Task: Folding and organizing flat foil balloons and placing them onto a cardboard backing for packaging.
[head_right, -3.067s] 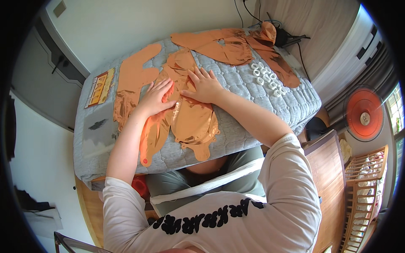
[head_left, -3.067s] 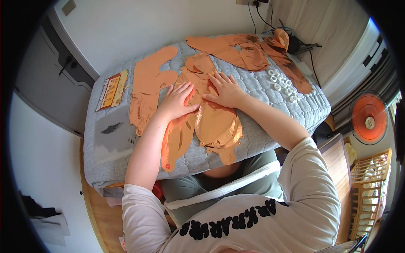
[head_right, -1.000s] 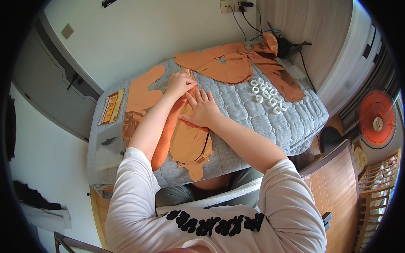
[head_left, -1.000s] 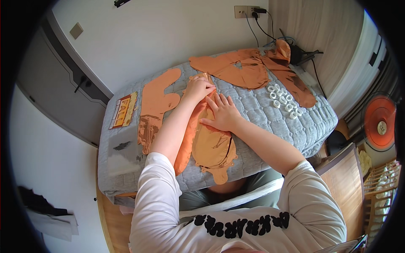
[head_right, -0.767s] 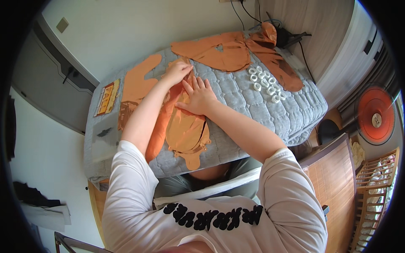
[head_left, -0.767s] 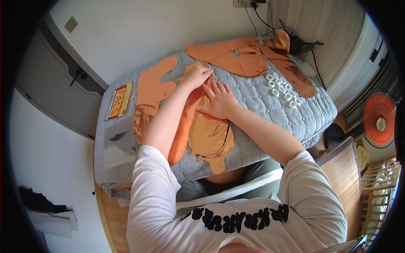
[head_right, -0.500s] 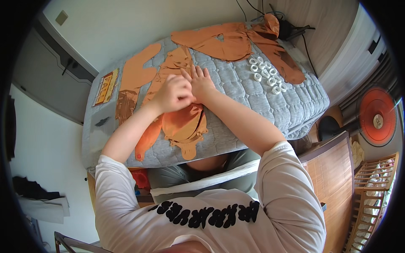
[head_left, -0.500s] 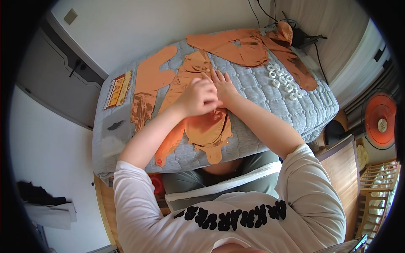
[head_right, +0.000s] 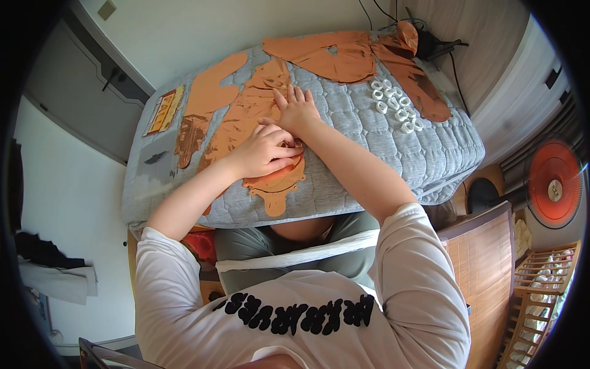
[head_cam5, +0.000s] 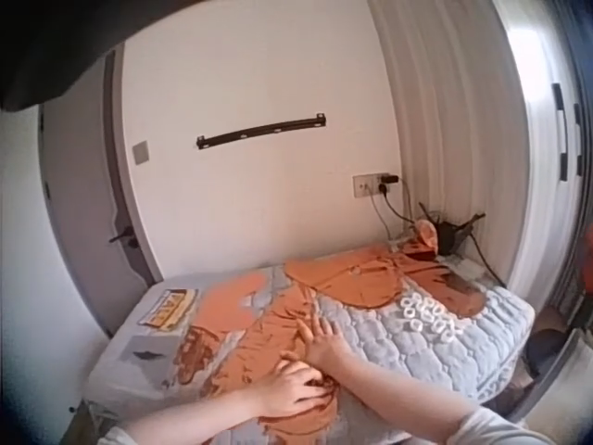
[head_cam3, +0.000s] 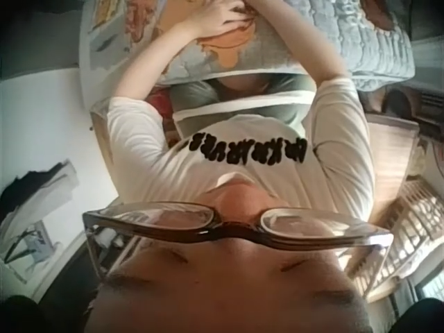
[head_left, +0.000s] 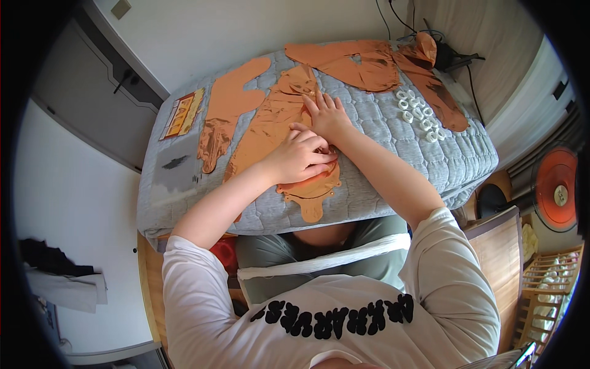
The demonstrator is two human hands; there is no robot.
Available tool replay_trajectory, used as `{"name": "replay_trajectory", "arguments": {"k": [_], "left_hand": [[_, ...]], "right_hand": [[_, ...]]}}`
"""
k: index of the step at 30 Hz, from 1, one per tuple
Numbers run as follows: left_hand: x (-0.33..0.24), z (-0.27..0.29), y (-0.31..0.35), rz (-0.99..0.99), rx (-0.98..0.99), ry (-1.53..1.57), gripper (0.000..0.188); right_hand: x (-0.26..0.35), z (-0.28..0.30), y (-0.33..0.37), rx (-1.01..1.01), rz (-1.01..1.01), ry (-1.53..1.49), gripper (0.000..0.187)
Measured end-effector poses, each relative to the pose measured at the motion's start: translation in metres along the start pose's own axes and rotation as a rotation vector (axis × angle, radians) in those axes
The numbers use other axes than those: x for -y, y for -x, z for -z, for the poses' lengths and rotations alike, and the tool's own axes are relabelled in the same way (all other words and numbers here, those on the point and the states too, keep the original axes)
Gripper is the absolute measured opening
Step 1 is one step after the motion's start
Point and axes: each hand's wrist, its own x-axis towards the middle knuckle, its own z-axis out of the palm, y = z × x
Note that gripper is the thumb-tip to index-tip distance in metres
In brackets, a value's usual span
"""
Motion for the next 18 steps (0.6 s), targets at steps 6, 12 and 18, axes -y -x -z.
{"name": "replay_trajectory", "arguments": {"k": [6,12,18], "left_hand": [[-0.018,0.01,0.029,0.119,-0.003,0.241,0.046],[-0.016,0.068,0.075,0.32,0.183,-0.043,0.052],[-0.01,0.061,0.079,0.11,0.02,-0.193,0.043]], "right_hand": [[0.002,0.01,-0.001,0.101,-0.029,-0.034,0.107],[0.002,0.012,0.001,0.078,-0.034,-0.05,0.106],[0.0,0.003,0.001,-0.024,-0.014,-0.044,0.102]]}}
